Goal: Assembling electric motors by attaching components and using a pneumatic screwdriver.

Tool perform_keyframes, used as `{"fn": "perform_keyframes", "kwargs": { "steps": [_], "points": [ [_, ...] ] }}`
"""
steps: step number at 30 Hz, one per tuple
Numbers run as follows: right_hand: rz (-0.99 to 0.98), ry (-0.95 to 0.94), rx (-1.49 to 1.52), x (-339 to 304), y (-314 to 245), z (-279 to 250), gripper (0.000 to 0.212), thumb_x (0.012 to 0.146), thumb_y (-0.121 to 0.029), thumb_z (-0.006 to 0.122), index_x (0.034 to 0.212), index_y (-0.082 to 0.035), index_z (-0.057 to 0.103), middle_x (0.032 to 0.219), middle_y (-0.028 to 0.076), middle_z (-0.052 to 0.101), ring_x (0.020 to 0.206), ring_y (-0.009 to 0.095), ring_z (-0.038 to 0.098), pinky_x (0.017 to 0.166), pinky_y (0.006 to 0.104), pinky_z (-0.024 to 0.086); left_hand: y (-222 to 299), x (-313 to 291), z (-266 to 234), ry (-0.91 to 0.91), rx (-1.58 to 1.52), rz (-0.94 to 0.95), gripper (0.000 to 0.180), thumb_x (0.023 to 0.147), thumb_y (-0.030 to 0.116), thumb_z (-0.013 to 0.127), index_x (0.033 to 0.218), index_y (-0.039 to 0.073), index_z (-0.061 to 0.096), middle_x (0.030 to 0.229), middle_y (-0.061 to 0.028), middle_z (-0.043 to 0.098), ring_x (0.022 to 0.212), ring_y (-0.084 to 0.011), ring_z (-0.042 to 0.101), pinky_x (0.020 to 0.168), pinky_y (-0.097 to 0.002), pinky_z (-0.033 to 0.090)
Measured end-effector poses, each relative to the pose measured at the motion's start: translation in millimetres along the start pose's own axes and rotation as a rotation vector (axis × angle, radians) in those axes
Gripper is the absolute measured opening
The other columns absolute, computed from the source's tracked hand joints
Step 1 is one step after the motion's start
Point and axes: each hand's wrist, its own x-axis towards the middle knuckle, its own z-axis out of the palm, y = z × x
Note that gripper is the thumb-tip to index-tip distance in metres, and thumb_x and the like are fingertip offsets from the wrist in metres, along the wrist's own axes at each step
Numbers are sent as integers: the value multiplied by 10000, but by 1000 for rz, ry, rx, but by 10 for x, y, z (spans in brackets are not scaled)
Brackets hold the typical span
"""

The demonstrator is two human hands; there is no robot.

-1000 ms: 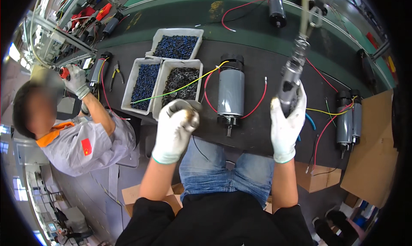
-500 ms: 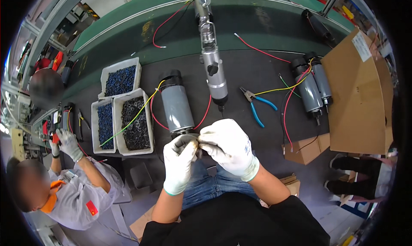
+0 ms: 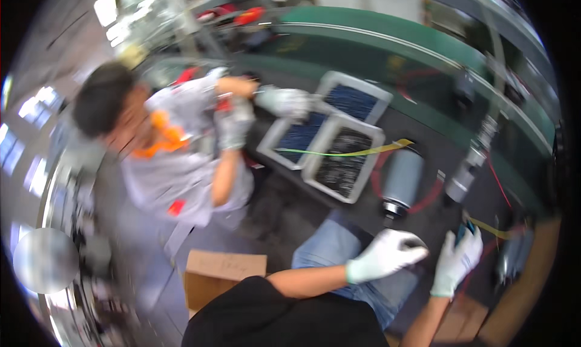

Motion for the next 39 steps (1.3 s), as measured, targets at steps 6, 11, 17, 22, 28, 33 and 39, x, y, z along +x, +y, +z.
{"fn": "perform_keyframes", "kwargs": {
  "steps": [6,11,17,22,28,33,39],
  "points": [
    [-165,50,-3,37,499,742,303,1033,-164,598,1213,77,636,1270,282,645,1149,446,612,1020,475,494,-583,387,232,245,173,467,292,957,248,705,954,-43,739,687,-112,681,600,-126,643,586,-318,499],
    [-213,129,275,-97,226,202,274,1061,-185,594,1175,60,637,1119,235,651,993,381,634,892,450,525,-657,557,314,197,94,406,278,946,227,692,878,-41,713,668,-117,673,579,-170,648,581,-352,495],
    [-291,-90,765,-245,193,-78,288,1023,-156,557,1231,27,638,1343,228,625,1239,378,600,1094,460,453,-565,502,120,219,287,452,313,964,292,674,932,-15,727,781,-158,715,678,-221,685,656,-397,538],
    [-525,-113,650,-96,180,102,269,758,57,594,1021,5,608,1223,203,666,1133,414,621,1007,497,494,-543,572,-10,190,-93,136,249,994,242,700,989,2,767,682,-32,680,549,-13,487,494,-217,352],
    [-457,-89,609,-159,372,11,313,695,76,661,977,-15,562,1216,208,667,1103,429,625,975,509,503,-571,714,217,126,-104,48,202,989,182,710,983,-14,759,661,-25,673,546,2,473,491,-205,337],
    [-475,-91,584,-150,359,10,345,678,75,685,981,-19,550,1221,208,666,1100,433,627,972,512,506,-540,680,220,142,-76,58,195,985,169,715,969,-21,759,662,-22,675,542,1,470,494,-206,336],
    [-462,-93,550,-115,293,3,333,664,70,691,962,-13,565,1242,203,659,1132,431,618,989,513,498,-542,688,189,132,-73,45,200,986,173,717,951,-19,761,661,-20,676,542,3,471,495,-207,334]
  ]
}}
